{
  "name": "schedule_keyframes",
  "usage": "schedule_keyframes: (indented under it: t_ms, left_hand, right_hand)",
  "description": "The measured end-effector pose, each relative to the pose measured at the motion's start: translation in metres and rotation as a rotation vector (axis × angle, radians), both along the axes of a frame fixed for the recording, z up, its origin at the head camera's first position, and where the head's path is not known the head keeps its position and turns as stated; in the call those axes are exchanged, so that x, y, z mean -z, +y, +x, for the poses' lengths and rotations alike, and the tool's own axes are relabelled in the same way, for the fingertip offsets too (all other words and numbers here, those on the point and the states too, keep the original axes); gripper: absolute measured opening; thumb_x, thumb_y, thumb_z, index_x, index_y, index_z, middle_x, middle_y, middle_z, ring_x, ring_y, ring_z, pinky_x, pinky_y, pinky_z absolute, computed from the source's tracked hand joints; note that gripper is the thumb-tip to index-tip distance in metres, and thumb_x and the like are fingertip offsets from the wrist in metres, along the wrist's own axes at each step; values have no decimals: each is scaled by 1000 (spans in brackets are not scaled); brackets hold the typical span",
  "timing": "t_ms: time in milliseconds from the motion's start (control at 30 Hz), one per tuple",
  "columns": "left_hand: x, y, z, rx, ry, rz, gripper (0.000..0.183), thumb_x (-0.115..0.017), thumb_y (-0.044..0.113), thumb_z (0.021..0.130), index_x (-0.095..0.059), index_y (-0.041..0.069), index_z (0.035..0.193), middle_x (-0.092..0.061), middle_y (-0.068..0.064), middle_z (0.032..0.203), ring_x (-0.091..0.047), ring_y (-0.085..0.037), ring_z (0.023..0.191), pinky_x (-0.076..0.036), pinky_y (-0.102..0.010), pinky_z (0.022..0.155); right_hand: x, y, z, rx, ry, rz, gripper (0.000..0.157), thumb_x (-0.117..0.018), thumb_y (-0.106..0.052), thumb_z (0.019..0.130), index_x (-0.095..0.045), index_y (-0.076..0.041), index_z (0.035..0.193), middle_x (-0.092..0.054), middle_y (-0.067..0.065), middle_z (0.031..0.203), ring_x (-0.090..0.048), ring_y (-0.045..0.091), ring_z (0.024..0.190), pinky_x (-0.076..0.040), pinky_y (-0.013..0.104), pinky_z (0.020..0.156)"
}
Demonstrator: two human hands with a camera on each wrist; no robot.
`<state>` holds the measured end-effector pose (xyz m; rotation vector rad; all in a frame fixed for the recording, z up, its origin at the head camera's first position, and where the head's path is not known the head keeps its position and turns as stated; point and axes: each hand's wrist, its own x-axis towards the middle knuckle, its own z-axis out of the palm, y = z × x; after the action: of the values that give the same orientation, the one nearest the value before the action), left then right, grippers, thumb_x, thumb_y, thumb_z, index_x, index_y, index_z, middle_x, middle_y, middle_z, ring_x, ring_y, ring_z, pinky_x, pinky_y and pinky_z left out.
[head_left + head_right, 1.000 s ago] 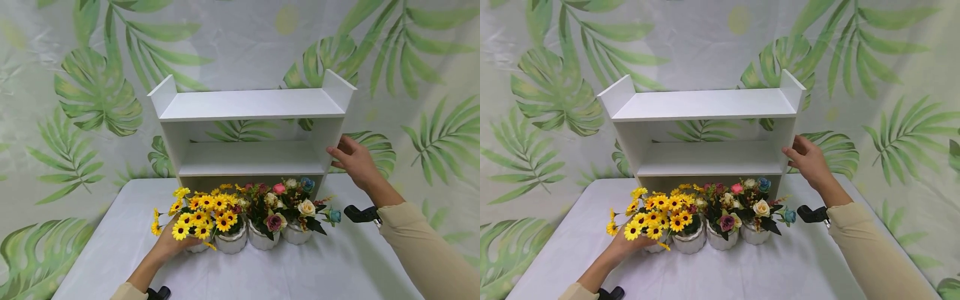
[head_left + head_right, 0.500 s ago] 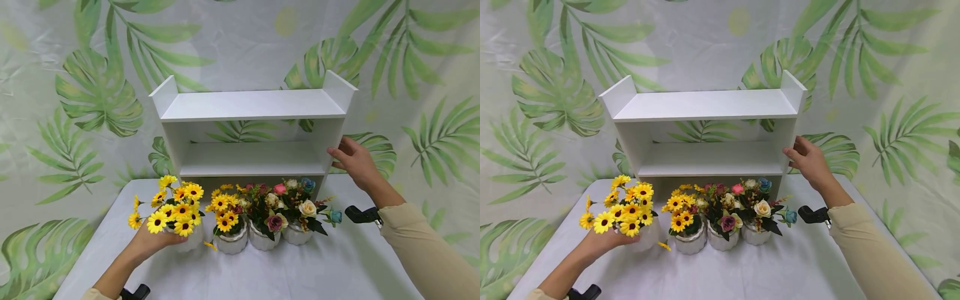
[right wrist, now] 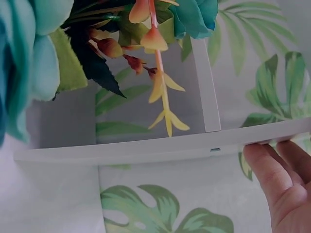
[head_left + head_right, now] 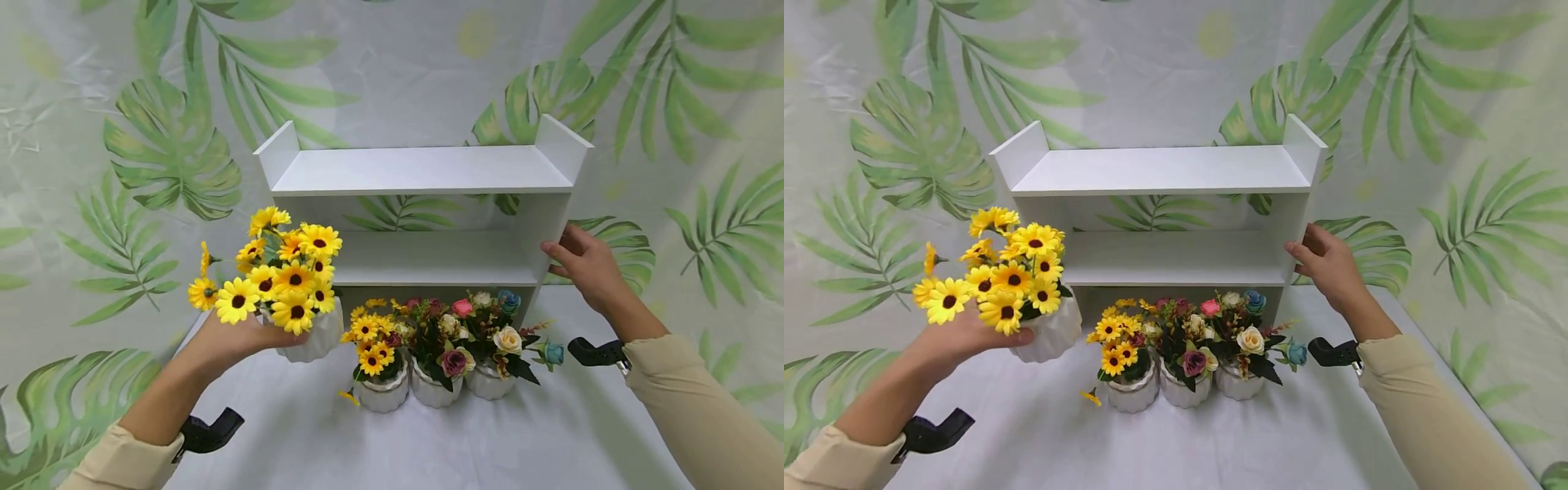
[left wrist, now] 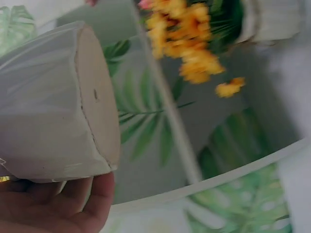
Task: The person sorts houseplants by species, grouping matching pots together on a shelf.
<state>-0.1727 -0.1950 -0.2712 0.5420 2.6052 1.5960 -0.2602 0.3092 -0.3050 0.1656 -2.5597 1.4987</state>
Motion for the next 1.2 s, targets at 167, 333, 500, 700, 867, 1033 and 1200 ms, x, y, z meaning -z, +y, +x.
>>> schedule_keyframes:
  t_ms: [167,333,500,700,867,1033,1200]
  left_hand:
    - [-37,6,-9,-30,108,1,67,-87,14,74,-53,22,130,-60,5,124,-60,-14,107,-55,-29,85]
    - [-75,13,-24,-67,191,21,77,-87,13,74,-47,27,138,-54,8,134,-52,-10,120,-48,-28,98]
    - [-112,21,-36,-159,185,-9,78,-87,24,75,-46,27,141,-53,6,140,-50,-9,125,-42,-39,106]
    - [-143,38,-54,-228,168,-39,84,-87,37,74,-44,22,146,-52,-2,146,-50,-16,128,-41,-46,111]
    - [-154,59,-78,-197,167,45,81,-86,34,75,-46,20,144,-53,-3,144,-50,-16,128,-40,-43,112]
    - [-160,79,-100,-171,156,113,75,-85,33,75,-51,17,140,-56,-2,140,-52,-17,124,-41,-39,111]
    - [-155,92,-114,-203,114,101,76,-83,37,76,-50,16,141,-55,-3,142,-53,-17,123,-43,-36,109]
  right_hand:
    - [1,1,-1,-1,-3,-2,71,-52,-40,102,-20,-13,159,-31,25,159,-40,44,140,-56,21,86]
    - [1,1,0,-2,-13,-8,71,-52,-41,102,-20,-13,159,-31,24,159,-41,42,140,-56,23,87]
    - [1,0,1,-10,-14,-19,72,-52,-41,102,-20,-12,159,-30,24,160,-40,44,140,-55,19,85]
    - [1,-1,3,11,-4,9,73,-53,-44,101,-21,-14,159,-31,23,160,-43,45,139,-54,33,92]
    - [1,-1,4,23,2,21,73,-52,-44,101,-22,-12,159,-32,25,159,-42,48,138,-51,41,94]
    - [1,0,2,31,7,17,72,-52,-44,101,-23,-11,158,-33,24,158,-43,46,138,-50,41,94]
    - [5,-1,1,20,18,15,69,-52,-42,101,-26,-12,158,-35,23,158,-45,45,137,-50,43,94]
